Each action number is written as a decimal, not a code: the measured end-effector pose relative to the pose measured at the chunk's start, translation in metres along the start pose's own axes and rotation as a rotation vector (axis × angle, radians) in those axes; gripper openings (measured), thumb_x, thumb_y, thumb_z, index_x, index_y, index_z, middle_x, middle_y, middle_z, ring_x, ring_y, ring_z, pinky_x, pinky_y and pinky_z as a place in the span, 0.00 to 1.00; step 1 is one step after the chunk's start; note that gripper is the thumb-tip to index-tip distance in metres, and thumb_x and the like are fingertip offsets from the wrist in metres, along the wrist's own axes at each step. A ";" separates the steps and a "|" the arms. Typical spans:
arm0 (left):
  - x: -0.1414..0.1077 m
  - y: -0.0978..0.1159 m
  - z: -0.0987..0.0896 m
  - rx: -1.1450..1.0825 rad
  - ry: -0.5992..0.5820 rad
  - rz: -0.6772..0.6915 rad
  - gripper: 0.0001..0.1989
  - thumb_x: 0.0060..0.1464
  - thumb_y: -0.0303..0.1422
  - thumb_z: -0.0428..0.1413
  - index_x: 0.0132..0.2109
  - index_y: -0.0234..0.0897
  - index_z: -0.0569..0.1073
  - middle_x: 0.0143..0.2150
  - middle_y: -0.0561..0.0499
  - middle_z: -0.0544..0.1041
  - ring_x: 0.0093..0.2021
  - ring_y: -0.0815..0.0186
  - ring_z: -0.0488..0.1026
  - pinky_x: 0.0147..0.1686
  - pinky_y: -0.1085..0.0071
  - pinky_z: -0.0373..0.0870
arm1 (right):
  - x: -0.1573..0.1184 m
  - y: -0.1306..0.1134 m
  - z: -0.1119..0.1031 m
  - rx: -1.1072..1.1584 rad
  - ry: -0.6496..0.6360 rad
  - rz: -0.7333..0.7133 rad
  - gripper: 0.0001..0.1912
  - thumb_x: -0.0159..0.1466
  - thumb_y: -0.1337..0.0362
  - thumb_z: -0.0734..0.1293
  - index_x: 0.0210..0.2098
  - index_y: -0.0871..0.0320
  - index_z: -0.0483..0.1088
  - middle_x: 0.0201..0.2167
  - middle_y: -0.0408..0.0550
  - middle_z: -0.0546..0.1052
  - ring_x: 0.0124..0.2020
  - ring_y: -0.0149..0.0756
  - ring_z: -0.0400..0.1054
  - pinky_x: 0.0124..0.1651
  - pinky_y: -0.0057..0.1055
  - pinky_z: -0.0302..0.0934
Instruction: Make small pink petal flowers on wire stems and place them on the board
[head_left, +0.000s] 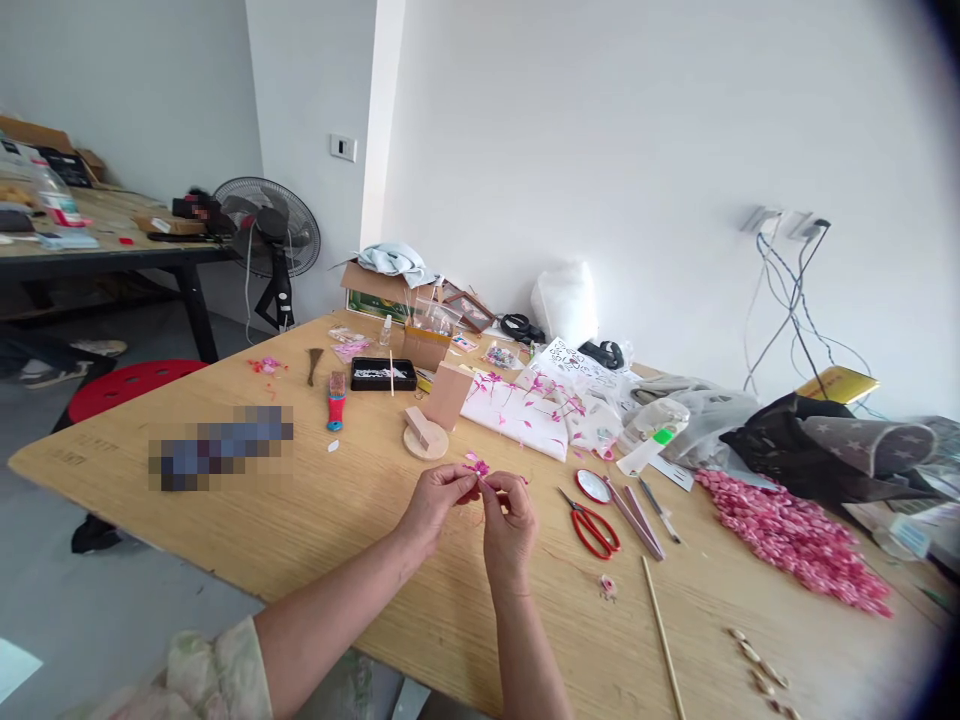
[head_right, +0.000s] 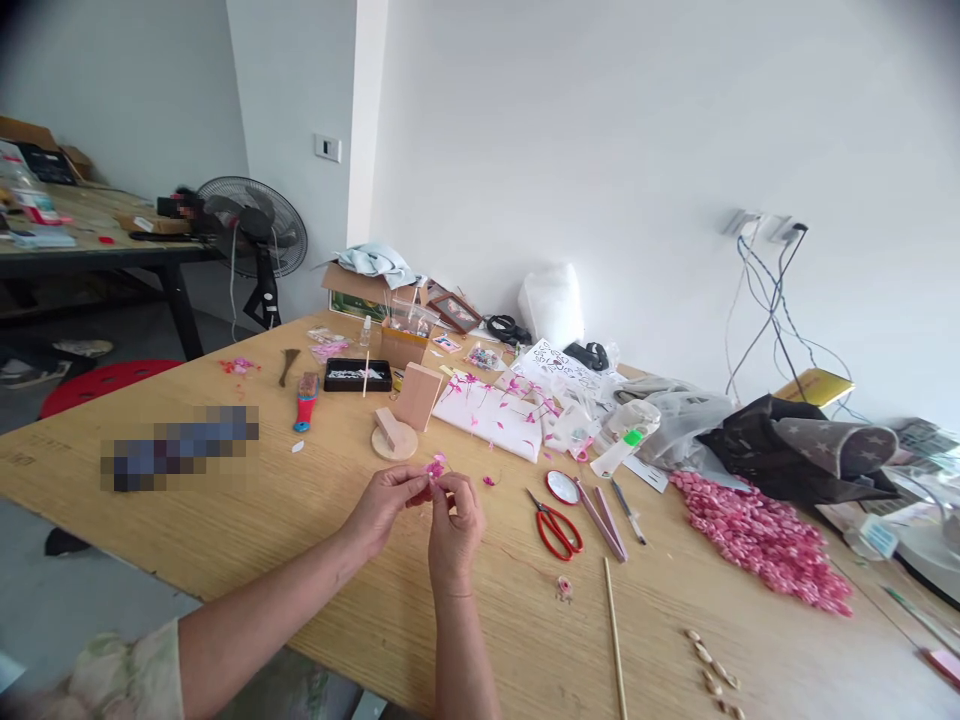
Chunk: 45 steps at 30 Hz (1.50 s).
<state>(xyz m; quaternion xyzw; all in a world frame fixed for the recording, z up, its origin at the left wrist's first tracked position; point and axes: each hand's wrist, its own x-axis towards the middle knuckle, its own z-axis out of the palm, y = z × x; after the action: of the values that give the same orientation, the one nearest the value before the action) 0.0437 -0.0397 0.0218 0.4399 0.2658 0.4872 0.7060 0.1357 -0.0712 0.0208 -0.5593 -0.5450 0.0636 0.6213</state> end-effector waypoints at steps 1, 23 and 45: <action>0.000 0.000 0.000 -0.013 -0.003 -0.010 0.11 0.43 0.37 0.56 0.28 0.31 0.73 0.25 0.51 0.70 0.27 0.70 0.64 0.29 0.74 0.59 | -0.001 0.001 0.000 -0.002 0.003 0.013 0.06 0.56 0.64 0.61 0.24 0.58 0.63 0.25 0.44 0.69 0.27 0.30 0.63 0.27 0.26 0.58; -0.007 0.002 0.003 -0.095 -0.010 -0.045 0.10 0.43 0.36 0.58 0.29 0.31 0.75 0.26 0.49 0.72 0.28 0.69 0.67 0.33 0.72 0.62 | -0.009 0.006 0.002 -0.079 0.015 0.046 0.06 0.57 0.63 0.61 0.26 0.58 0.63 0.27 0.44 0.68 0.26 0.29 0.63 0.27 0.26 0.57; -0.007 0.004 0.004 0.006 -0.010 -0.013 0.09 0.42 0.34 0.57 0.28 0.30 0.76 0.24 0.51 0.71 0.26 0.70 0.65 0.30 0.73 0.62 | -0.012 0.005 0.004 -0.036 0.044 0.014 0.04 0.57 0.67 0.61 0.26 0.59 0.63 0.27 0.43 0.67 0.23 0.27 0.62 0.26 0.25 0.58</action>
<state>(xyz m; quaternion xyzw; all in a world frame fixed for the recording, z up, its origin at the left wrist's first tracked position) 0.0425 -0.0467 0.0272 0.4425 0.2666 0.4797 0.7093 0.1305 -0.0751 0.0085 -0.5755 -0.5283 0.0457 0.6226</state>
